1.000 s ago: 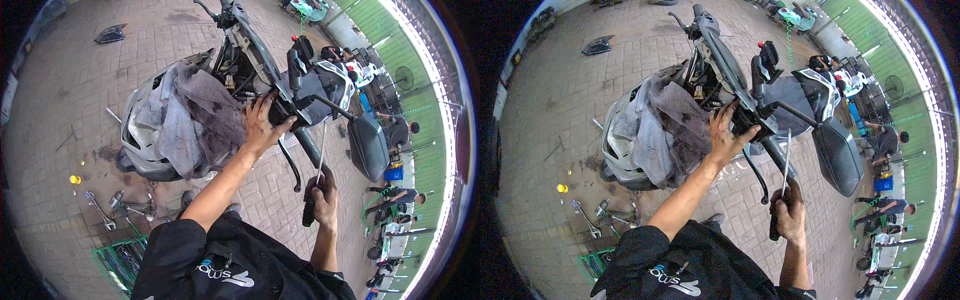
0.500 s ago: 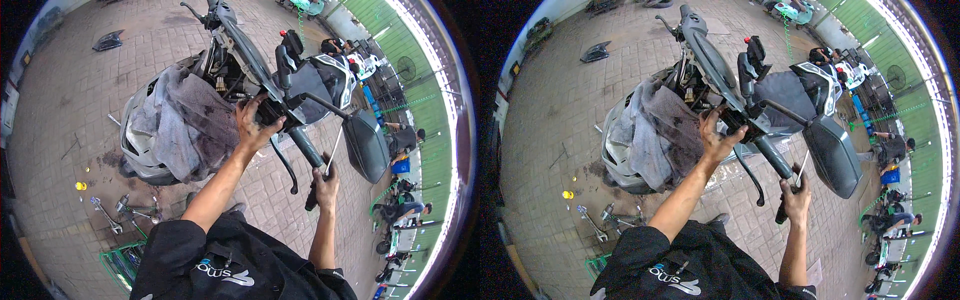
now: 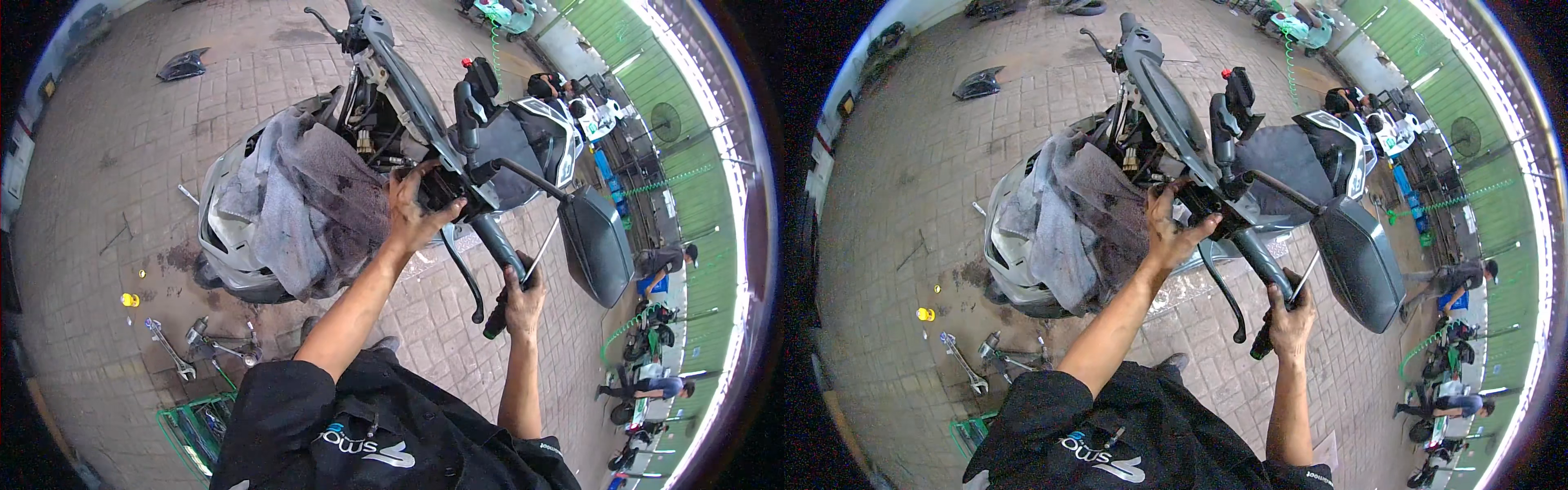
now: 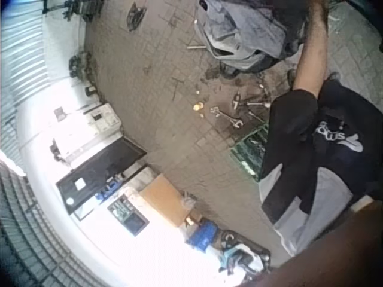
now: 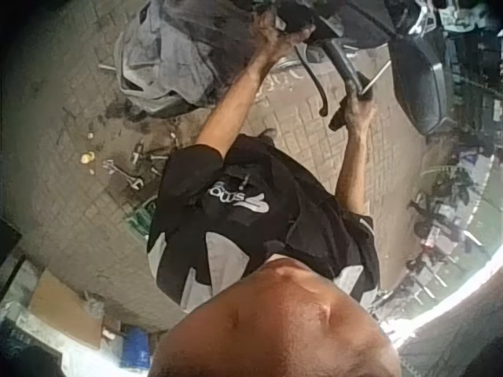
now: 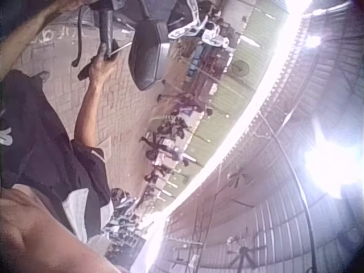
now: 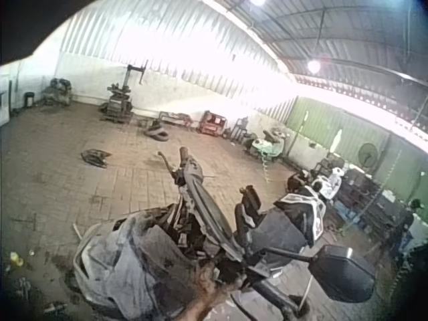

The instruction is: The person removes plastic casing and components from the front of a scooter using a screwdriver, handles small bolts, and wipes the assembly with a cloth.

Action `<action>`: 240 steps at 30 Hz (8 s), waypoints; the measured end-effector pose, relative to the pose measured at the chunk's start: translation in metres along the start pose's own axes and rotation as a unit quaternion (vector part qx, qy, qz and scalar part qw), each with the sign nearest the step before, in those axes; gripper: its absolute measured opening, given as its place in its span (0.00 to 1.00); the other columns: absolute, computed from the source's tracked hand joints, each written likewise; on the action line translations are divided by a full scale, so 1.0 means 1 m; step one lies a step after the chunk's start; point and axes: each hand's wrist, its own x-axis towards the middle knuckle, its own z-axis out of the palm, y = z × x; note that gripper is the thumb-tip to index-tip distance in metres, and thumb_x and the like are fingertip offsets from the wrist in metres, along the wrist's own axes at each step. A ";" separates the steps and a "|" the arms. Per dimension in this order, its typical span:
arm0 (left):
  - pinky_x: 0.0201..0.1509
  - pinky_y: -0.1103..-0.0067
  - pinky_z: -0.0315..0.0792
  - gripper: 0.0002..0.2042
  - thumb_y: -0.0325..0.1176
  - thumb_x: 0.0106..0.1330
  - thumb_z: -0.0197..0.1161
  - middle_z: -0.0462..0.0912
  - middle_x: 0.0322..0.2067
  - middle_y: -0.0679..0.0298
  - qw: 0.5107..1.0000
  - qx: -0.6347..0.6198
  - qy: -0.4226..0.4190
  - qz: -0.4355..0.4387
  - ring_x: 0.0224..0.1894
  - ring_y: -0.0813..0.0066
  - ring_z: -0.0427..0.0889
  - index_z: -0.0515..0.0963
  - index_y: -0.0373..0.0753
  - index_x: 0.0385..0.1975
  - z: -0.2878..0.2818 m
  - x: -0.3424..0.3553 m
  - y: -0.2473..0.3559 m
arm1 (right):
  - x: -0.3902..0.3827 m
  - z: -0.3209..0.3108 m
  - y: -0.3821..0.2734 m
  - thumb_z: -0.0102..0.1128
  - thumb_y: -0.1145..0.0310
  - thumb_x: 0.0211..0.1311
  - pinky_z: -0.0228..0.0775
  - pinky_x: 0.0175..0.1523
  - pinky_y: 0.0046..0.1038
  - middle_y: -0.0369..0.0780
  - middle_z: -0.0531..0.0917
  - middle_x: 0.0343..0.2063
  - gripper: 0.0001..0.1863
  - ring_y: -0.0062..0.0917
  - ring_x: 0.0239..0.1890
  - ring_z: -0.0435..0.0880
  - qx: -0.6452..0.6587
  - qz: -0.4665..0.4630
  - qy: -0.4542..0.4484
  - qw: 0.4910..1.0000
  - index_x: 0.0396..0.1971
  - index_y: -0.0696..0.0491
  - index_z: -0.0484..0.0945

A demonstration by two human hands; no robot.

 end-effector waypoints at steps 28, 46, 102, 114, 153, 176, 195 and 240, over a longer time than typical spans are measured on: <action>0.47 0.67 0.66 0.24 0.37 0.35 0.72 0.77 0.36 0.59 0.994 0.033 0.079 0.068 0.41 0.58 0.73 0.74 0.39 0.35 -0.002 0.003 0.012 | -0.002 0.003 -0.002 0.61 0.57 0.54 0.60 0.18 0.19 0.35 0.73 0.18 0.24 0.15 0.13 0.68 0.008 -0.017 -0.006 1.000 0.45 0.58 0.71; 0.39 0.83 0.67 0.07 0.24 0.55 0.54 0.73 0.30 0.68 0.767 -0.516 0.125 -0.361 0.33 0.80 0.71 0.72 0.37 0.34 -0.065 -0.014 0.023 | -0.047 -0.018 0.043 0.54 0.78 0.49 0.70 0.35 0.29 0.46 0.74 0.37 0.15 0.35 0.32 0.77 -0.170 -0.275 0.056 0.945 0.39 0.56 0.74; 0.46 0.70 0.71 0.21 0.48 0.46 0.62 0.80 0.33 0.50 0.948 0.126 -0.288 -0.043 0.40 0.55 0.78 0.79 0.35 0.31 -0.048 0.082 0.009 | 0.041 0.064 -0.094 0.63 0.66 0.46 0.75 0.37 0.34 0.45 0.65 0.55 0.15 0.38 0.34 0.81 -0.421 -0.336 0.012 0.842 0.38 0.40 0.80; 0.46 0.71 0.71 0.23 0.46 0.46 0.63 0.78 0.35 0.44 0.941 0.098 -0.315 -0.079 0.40 0.53 0.78 0.78 0.31 0.34 -0.044 0.086 0.009 | 0.038 0.073 -0.089 0.62 0.61 0.46 0.75 0.35 0.36 0.39 0.64 0.56 0.11 0.35 0.34 0.82 -0.413 -0.309 0.054 0.855 0.33 0.38 0.81; 0.25 0.82 0.65 0.19 0.48 0.57 0.58 0.74 0.22 0.67 0.976 -0.084 -0.090 -0.179 0.22 0.76 0.71 0.78 0.37 0.36 -0.079 0.040 -0.016 | -0.035 -0.003 -0.070 0.54 0.74 0.55 0.75 0.31 0.27 0.47 0.67 0.48 0.14 0.29 0.27 0.80 -0.091 -0.171 -0.103 0.976 0.43 0.54 0.75; 0.45 0.84 0.69 0.17 0.21 0.53 0.63 0.76 0.38 0.65 0.932 -0.256 -0.120 -0.227 0.39 0.78 0.75 0.73 0.38 0.44 -0.064 0.024 0.036 | -0.063 -0.016 0.028 0.56 0.76 0.48 0.64 0.33 0.25 0.41 0.74 0.40 0.16 0.24 0.26 0.70 0.070 -0.004 -0.013 0.997 0.41 0.53 0.76; 0.45 0.83 0.68 0.15 0.25 0.54 0.65 0.76 0.37 0.64 0.981 -0.123 -0.093 -0.120 0.38 0.79 0.73 0.72 0.34 0.41 -0.032 0.026 0.028 | -0.077 -0.020 0.054 0.56 0.74 0.49 0.64 0.33 0.25 0.40 0.74 0.38 0.15 0.24 0.26 0.70 0.054 0.031 -0.003 0.998 0.40 0.53 0.75; 0.56 0.71 0.61 0.20 0.37 0.64 0.49 0.66 0.51 0.56 0.991 -0.022 0.099 -0.092 0.53 0.66 0.67 0.63 0.33 0.52 -0.065 -0.050 -0.049 | -0.073 -0.026 0.384 0.50 0.68 0.55 0.73 0.37 0.35 0.46 0.75 0.31 0.11 0.32 0.29 0.76 0.605 0.549 0.039 0.576 0.37 0.55 0.64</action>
